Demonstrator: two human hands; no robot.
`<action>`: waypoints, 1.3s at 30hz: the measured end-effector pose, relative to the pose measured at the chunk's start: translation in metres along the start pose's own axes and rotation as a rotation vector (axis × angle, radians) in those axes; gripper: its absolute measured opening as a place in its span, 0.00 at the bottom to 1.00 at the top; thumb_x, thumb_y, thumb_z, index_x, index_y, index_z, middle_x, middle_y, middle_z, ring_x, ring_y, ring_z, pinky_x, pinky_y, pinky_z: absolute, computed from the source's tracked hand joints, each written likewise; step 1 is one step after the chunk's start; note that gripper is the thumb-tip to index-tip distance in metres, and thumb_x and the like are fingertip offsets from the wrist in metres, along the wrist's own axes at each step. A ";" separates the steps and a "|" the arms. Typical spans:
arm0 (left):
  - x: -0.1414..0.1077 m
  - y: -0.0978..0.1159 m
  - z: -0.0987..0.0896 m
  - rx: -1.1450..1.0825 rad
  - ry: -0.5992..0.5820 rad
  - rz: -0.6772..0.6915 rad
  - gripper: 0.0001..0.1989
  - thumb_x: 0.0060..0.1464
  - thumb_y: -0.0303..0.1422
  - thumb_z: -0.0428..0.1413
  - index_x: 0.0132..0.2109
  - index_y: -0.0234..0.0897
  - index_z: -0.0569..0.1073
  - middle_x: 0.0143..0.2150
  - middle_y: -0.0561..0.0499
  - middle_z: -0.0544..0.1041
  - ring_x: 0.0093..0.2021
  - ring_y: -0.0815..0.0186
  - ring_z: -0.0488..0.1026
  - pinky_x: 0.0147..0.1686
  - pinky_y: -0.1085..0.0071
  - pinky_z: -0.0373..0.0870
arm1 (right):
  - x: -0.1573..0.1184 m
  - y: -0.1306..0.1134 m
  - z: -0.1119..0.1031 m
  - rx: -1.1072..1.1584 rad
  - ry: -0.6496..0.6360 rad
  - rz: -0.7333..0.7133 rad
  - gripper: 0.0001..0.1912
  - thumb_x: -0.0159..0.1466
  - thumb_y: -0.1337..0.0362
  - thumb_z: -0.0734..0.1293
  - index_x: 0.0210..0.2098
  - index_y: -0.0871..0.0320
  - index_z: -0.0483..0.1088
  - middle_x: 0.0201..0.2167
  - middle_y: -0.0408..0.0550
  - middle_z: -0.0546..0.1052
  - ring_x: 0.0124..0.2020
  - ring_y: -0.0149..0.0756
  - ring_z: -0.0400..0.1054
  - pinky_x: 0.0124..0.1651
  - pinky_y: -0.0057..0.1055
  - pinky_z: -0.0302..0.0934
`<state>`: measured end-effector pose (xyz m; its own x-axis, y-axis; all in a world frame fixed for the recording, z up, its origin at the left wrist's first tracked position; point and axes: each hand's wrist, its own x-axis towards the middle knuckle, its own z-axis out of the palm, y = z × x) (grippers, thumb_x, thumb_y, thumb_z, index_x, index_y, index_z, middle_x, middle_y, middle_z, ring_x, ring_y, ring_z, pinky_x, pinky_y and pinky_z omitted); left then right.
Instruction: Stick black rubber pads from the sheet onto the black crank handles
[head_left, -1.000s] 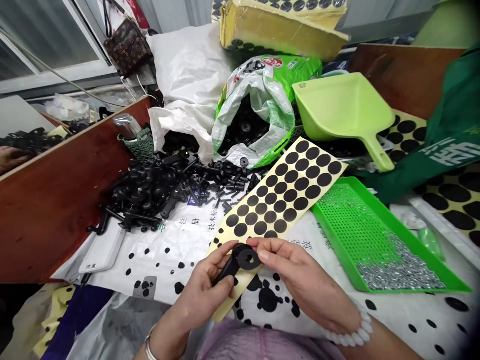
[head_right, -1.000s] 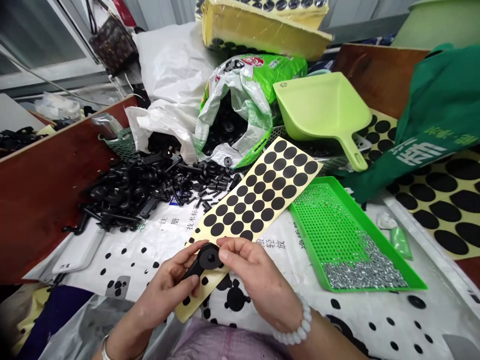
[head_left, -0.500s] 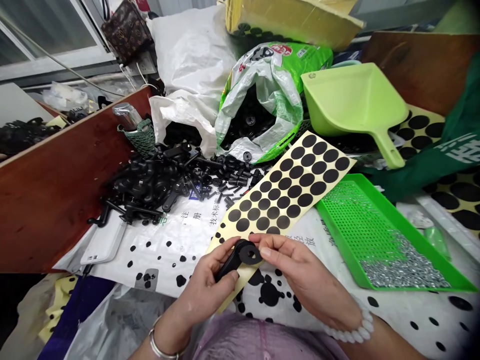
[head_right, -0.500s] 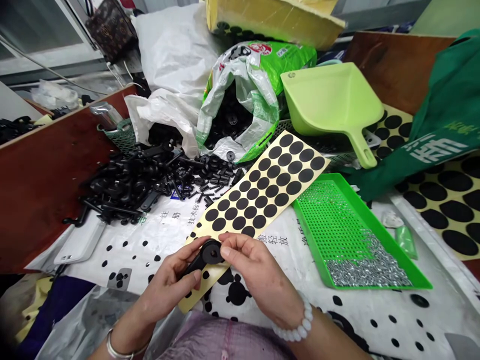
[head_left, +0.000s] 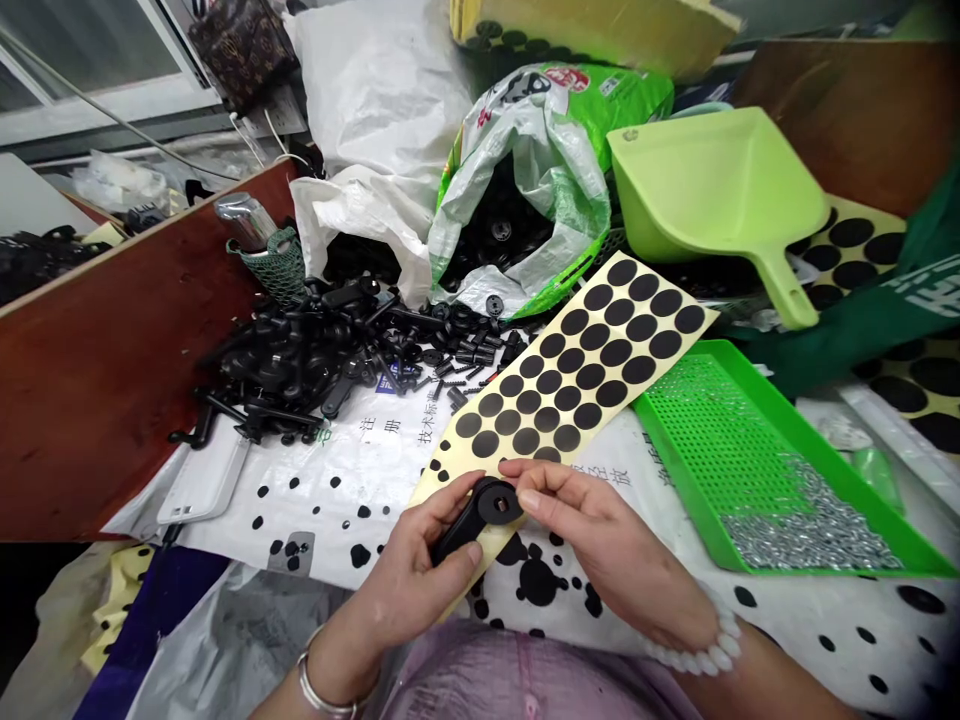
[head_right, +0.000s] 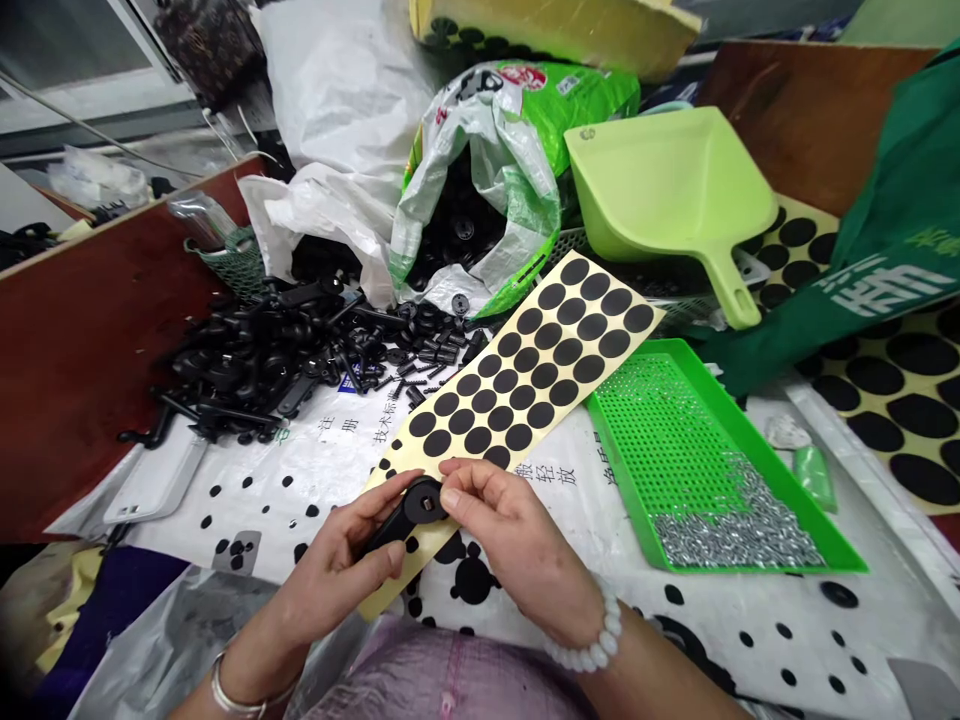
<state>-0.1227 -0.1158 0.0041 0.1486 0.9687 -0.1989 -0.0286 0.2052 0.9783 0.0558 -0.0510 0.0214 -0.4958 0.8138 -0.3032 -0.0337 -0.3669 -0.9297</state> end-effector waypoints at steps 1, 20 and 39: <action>0.000 0.000 0.000 -0.008 -0.005 0.005 0.26 0.55 0.29 0.54 0.61 0.40 0.61 0.59 0.45 0.68 0.58 0.55 0.63 0.58 0.58 0.59 | 0.000 0.000 0.000 0.004 0.000 0.005 0.11 0.59 0.56 0.66 0.28 0.58 0.69 0.49 0.50 0.70 0.50 0.44 0.63 0.54 0.42 0.51; 0.009 0.001 0.007 0.014 0.057 0.035 0.23 0.56 0.34 0.55 0.58 0.36 0.64 0.56 0.43 0.71 0.56 0.56 0.67 0.56 0.60 0.62 | 0.003 0.003 -0.002 -0.072 0.020 0.015 0.11 0.58 0.56 0.65 0.29 0.58 0.69 0.50 0.51 0.69 0.51 0.45 0.62 0.55 0.44 0.50; 0.010 -0.008 0.015 0.116 0.213 0.023 0.17 0.56 0.33 0.52 0.53 0.35 0.69 0.44 0.45 0.78 0.46 0.60 0.74 0.44 0.66 0.72 | 0.005 0.011 0.001 -0.160 0.067 -0.039 0.09 0.59 0.59 0.64 0.28 0.57 0.67 0.49 0.51 0.68 0.54 0.44 0.60 0.56 0.40 0.51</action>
<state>-0.1064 -0.1096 -0.0046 -0.0625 0.9831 -0.1722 0.0857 0.1772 0.9804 0.0517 -0.0509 0.0102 -0.4373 0.8565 -0.2743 0.0890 -0.2623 -0.9609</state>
